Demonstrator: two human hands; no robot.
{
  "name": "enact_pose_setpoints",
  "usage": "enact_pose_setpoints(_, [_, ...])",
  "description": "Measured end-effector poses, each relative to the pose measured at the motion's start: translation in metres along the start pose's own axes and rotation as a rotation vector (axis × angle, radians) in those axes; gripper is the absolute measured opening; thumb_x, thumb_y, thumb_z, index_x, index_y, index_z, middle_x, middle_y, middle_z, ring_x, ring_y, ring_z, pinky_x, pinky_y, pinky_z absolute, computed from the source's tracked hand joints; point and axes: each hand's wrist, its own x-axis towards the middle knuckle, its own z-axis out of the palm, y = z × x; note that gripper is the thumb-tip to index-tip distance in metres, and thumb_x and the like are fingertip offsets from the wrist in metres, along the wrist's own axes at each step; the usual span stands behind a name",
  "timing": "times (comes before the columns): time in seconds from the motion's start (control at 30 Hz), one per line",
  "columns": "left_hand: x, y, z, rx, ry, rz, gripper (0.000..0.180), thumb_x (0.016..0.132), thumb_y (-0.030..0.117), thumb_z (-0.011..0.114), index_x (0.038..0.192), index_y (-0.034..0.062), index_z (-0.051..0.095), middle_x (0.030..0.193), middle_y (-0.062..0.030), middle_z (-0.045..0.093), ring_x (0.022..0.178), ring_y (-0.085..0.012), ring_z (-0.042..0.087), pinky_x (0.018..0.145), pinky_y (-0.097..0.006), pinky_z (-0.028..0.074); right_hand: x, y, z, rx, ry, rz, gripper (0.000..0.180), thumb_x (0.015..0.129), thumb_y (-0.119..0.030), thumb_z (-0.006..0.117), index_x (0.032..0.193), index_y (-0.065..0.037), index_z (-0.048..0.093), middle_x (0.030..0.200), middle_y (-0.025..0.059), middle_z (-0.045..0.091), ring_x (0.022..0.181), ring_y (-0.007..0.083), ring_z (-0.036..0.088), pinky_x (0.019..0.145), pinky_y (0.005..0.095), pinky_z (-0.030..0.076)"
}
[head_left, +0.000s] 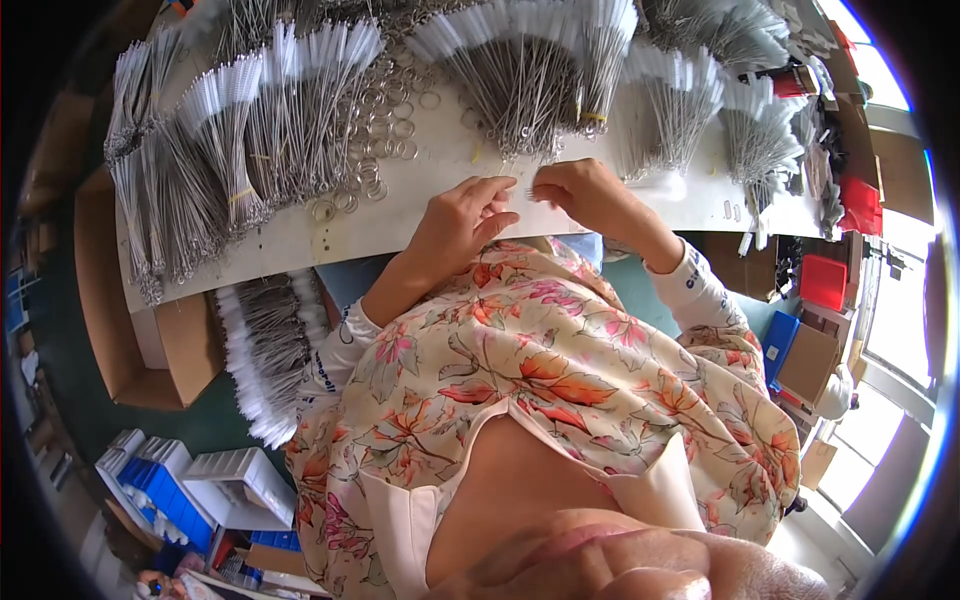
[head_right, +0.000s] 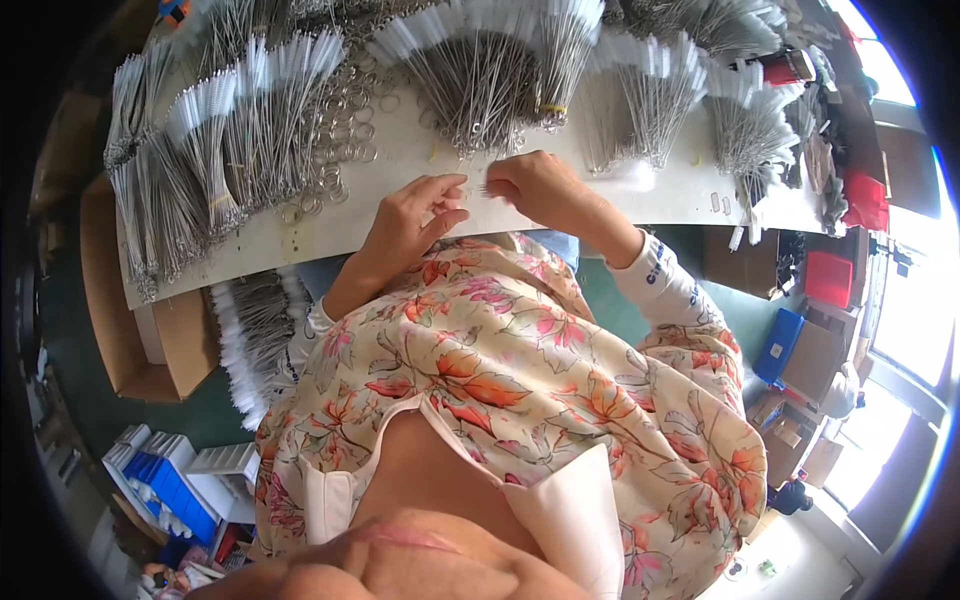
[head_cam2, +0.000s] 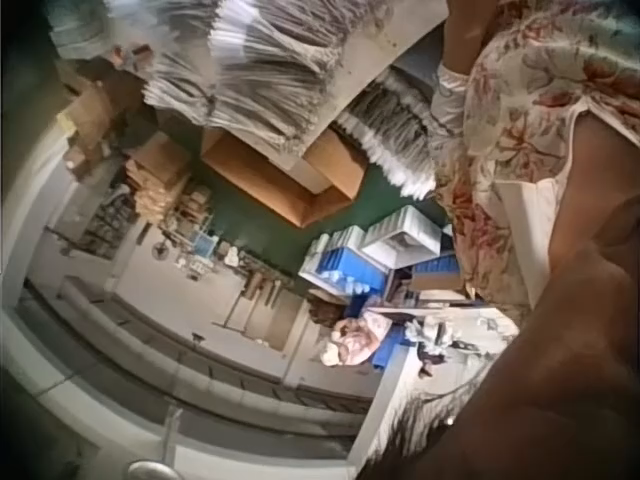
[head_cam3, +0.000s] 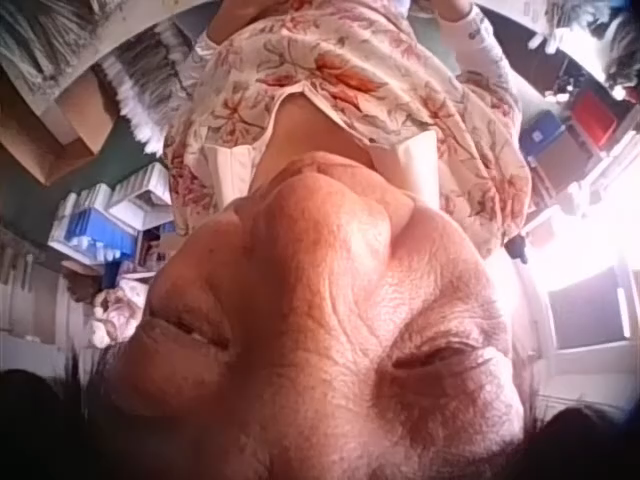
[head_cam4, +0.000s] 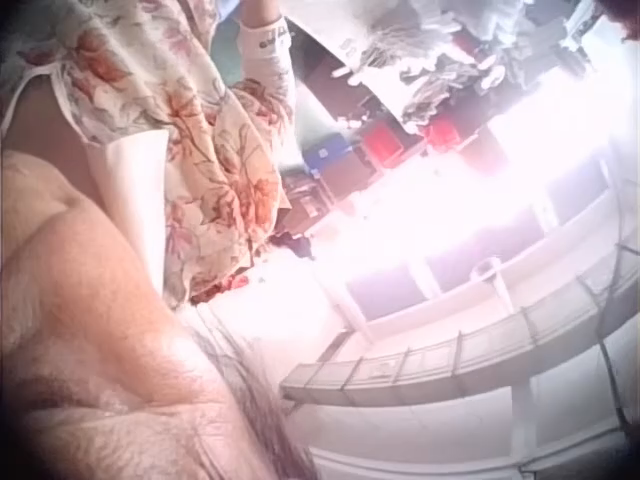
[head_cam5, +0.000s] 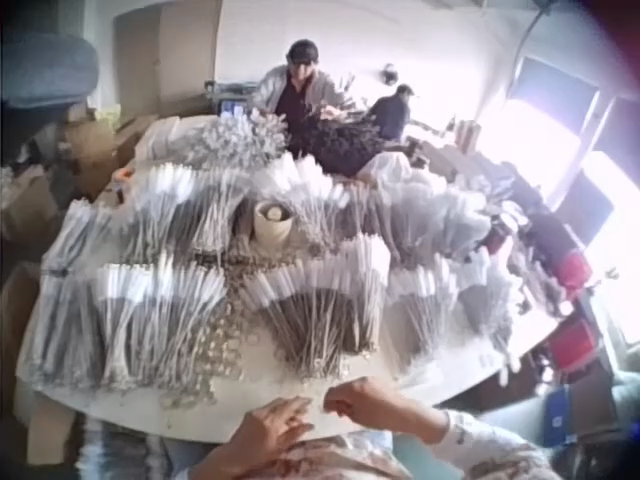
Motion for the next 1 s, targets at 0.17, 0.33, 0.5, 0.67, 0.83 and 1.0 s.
enact_pose_setpoints(0.17, [-0.001, 0.013, -0.02, 0.118, 0.057, 0.285, 0.02, 0.074, 0.009, 0.068, 0.091, 0.0034, 0.06, 0.083, -0.0092, 0.063, 0.07, -0.0217, 0.062, 0.061, -0.032, 0.05, 0.008, -0.026, -0.009, 0.816, -0.269, 0.182, 0.014, 0.086, -0.016, 0.057, 0.09, -0.004, 0.063, 0.067, -0.0009, 0.059, 0.057, 0.0053, 0.047, 0.051, 0.0217, 0.04])
enact_pose_setpoints(0.33, [0.052, -0.016, -0.055, 0.673, 0.044, 0.265, 0.015, 0.072, 0.015, 0.069, 0.083, 0.0085, 0.062, 0.079, -0.0044, 0.061, 0.067, -0.0219, 0.055, 0.064, -0.034, 0.042, -0.012, 0.006, -0.023, -0.056, -0.091, 0.114, 0.013, 0.083, -0.018, 0.059, 0.085, -0.007, 0.065, 0.069, 0.0067, 0.063, 0.06, 0.0187, 0.061, 0.053, 0.032, 0.045])
enact_pose_setpoints(0.5, [0.069, -0.053, -0.076, 0.946, -0.041, 0.098, 0.017, 0.071, 0.018, 0.07, 0.083, 0.0091, 0.063, 0.082, -0.0024, 0.063, 0.071, -0.0205, 0.053, 0.066, -0.032, 0.038, -0.018, 0.006, -0.006, -0.18, 0.113, 0.098, 0.011, 0.084, -0.016, 0.057, 0.086, -0.007, 0.064, 0.071, 0.0084, 0.063, 0.063, 0.0236, 0.062, 0.057, 0.0346, 0.048])
enact_pose_setpoints(0.67, [0.041, -0.027, -0.071, -0.172, 0.061, -0.432, 0.019, 0.084, 0.023, 0.062, 0.09, 0.0051, 0.059, 0.083, -0.0006, 0.059, 0.078, -0.0111, 0.053, 0.07, -0.027, 0.041, 0.007, -0.025, -0.014, 0.628, 0.438, -0.023, 0.011, 0.085, -0.009, 0.058, 0.088, -0.002, 0.065, 0.069, 0.0026, 0.061, 0.059, 0.0082, 0.055, 0.053, 0.0243, 0.044])
enact_pose_setpoints(0.83, [0.031, 0.014, -0.065, -0.909, 0.127, -0.348, 0.02, 0.092, 0.018, 0.05, 0.099, 0.0001, 0.052, 0.09, -0.0062, 0.056, 0.075, -0.0122, 0.055, 0.07, -0.026, 0.048, 0.031, -0.069, -0.026, 0.912, 0.289, -0.018, 0.011, 0.084, -0.01, 0.062, 0.087, 0.0, 0.065, 0.078, 0.0036, 0.061, 0.062, 0.0071, 0.053, 0.057, 0.0221, 0.044])
enact_pose_setpoints(1.0, [0.029, 0.039, -0.068, -0.688, 0.209, -0.309, 0.018, 0.09, 0.015, 0.053, 0.098, -0.0014, 0.054, 0.089, -0.0089, 0.061, 0.073, -0.0118, 0.059, 0.065, -0.024, 0.052, 0.036, -0.08, -0.01, 0.554, 0.536, -0.452, 0.009, 0.073, -0.005, 0.068, 0.082, -0.005, 0.066, 0.084, 0.0037, 0.061, 0.062, 0.0129, 0.059, 0.055, 0.0226, 0.047])
